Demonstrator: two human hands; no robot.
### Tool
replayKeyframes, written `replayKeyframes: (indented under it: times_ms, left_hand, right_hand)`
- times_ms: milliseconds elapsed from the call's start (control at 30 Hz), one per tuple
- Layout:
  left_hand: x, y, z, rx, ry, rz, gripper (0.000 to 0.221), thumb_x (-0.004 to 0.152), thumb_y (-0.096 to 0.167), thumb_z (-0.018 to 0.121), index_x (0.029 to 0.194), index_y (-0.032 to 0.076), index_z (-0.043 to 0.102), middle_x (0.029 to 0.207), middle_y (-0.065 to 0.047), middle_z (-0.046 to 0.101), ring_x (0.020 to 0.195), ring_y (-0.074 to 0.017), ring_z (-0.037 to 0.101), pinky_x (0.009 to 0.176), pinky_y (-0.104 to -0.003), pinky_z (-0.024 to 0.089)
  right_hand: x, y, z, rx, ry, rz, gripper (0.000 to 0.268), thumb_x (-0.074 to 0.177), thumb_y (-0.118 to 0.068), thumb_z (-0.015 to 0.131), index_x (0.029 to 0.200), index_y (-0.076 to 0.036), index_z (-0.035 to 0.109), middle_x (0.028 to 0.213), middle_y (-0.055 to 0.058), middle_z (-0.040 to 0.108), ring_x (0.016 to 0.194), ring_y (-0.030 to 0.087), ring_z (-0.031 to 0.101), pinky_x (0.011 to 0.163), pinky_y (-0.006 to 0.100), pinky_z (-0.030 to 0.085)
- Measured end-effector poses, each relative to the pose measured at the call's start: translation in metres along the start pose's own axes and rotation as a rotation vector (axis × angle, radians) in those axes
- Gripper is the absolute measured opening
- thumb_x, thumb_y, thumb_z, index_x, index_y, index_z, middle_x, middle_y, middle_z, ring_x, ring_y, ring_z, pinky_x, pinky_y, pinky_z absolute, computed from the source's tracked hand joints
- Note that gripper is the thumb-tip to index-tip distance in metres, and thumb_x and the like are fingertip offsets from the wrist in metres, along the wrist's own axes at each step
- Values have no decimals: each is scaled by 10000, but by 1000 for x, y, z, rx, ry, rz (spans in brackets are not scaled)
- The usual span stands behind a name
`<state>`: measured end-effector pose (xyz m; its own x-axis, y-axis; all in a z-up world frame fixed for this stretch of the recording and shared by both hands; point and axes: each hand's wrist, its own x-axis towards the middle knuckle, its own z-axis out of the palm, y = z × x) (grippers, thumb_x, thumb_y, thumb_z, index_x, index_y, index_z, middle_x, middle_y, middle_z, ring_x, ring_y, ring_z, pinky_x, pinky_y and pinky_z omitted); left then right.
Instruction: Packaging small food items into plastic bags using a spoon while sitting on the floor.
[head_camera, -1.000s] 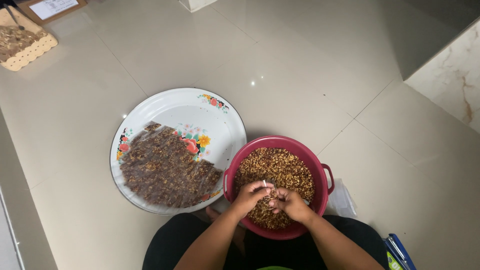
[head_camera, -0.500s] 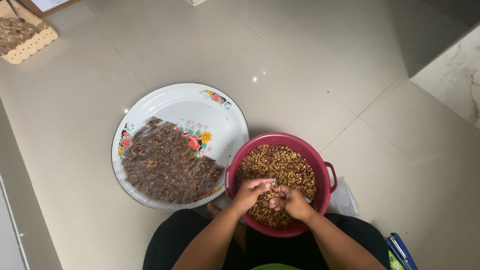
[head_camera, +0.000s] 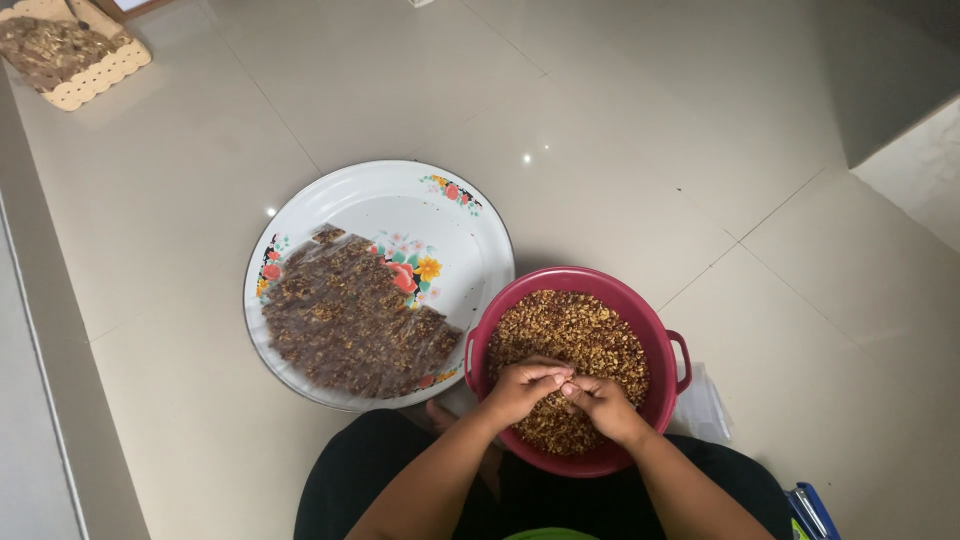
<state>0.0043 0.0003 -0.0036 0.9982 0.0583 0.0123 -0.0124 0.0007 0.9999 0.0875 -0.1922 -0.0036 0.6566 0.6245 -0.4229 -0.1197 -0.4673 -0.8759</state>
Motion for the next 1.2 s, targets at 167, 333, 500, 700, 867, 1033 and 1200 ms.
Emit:
replayKeyframes:
  times_ms: [167,333,500,700,867,1033,1200]
  left_hand:
    - [2,-11,-6,179,-69,-6,225,998,174,641,1190,151,756,1020,-10,589,887,-122,551,774,-248,477]
    - [0,-7,-5,204,-134,15,216,1012,175,617,1189,142,738,1139,-37,609,981,-145,594,864,-290,539]
    - [2,6,-10,297,-36,83,214,945,123,721,1144,164,787,800,7,623,629,-83,500,565,-224,405]
    - [10,32,-59,363,92,-46,217,925,125,667,1124,105,751,952,-86,794,580,-109,631,481,-232,484]
    - [10,67,-138,101,471,-109,715,917,8,602,1558,120,306,1246,-175,624,791,-150,648,661,-278,571]
    - [1,7,-199,131,627,9,271,992,10,559,1231,52,680,1323,-93,674,820,-175,716,756,-289,643]
    - [0,-22,-222,383,658,-187,383,940,-6,544,1270,84,715,988,-65,793,842,-140,735,747,-247,542]
  right_hand:
    - [-6,-11,5,-11,-121,-20,377,923,-162,699,1292,-91,669,847,59,722,746,146,685,725,283,599]
    - [-3,2,9,-108,-135,3,257,931,-180,735,1171,-91,712,646,13,625,491,102,502,497,253,430]
    - [-1,6,10,-44,-137,-54,315,941,-104,707,1254,-79,674,701,12,644,526,92,533,495,230,440]
    - [-4,-13,-1,16,-88,66,413,898,-132,736,1288,-56,626,899,91,731,751,169,692,680,278,583]
    - [-32,-49,-8,-363,84,67,479,939,-185,678,1402,-149,563,997,31,788,768,131,756,715,233,635]
    - [-63,-40,-26,-803,230,-4,511,939,-337,635,1422,-233,505,1089,7,784,810,168,815,661,289,713]
    - [-97,-40,-47,-998,572,-298,301,860,-210,711,1140,-102,708,958,55,778,756,217,749,710,340,613]
